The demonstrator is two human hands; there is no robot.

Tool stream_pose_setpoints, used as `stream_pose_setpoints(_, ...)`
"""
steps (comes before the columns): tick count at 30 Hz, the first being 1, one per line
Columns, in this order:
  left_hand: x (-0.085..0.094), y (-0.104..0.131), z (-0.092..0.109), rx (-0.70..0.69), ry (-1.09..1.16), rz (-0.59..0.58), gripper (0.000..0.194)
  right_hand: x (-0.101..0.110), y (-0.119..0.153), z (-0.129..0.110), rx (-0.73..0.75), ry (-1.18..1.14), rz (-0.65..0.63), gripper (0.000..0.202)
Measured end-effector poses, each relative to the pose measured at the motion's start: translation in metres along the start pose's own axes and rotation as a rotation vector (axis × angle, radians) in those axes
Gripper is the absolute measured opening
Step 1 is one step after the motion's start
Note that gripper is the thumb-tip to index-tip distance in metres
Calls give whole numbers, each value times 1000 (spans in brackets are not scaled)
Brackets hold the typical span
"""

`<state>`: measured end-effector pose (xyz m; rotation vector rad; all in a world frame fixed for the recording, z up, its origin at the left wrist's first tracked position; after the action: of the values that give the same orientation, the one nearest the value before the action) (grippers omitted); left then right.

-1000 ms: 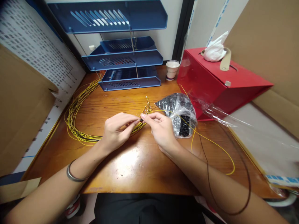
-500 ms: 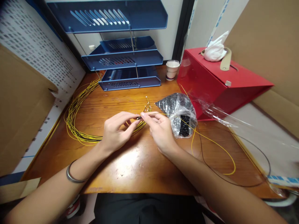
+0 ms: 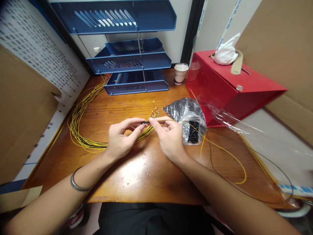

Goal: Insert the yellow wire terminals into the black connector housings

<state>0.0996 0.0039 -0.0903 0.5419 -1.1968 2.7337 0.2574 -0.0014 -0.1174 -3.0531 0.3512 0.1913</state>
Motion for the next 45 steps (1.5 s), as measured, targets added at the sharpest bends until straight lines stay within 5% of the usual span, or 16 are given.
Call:
stream_pose_setpoints(10, 3, 3, -4, 30, -39, 55, 18, 2, 8, -3, 158, 159, 39, 13)
stream_pose_setpoints(18, 4, 3, 0, -2, -88, 75, 18, 1, 18, -13, 468, 351, 82, 11)
stream_pose_setpoints(25, 3, 3, -1, -6, -73, 59, 17, 0, 21, -18, 594, 380, 72, 16)
stream_pose_setpoints(45, 3, 4, -2, -57, -5, 74, 15, 3, 15, -8, 400, 372, 32, 12)
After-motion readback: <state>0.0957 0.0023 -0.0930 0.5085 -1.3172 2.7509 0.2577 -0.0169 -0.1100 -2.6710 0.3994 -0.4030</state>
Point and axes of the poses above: each hand's wrist, its own y-axis away from the middle knuckle, its own x-axis out of the back of the hand, z = x × y, the point moved 6 cm from there along -y, towards the middle knuckle, and after that the axes turned 7 degrees about -x, right-handed, at the moved point
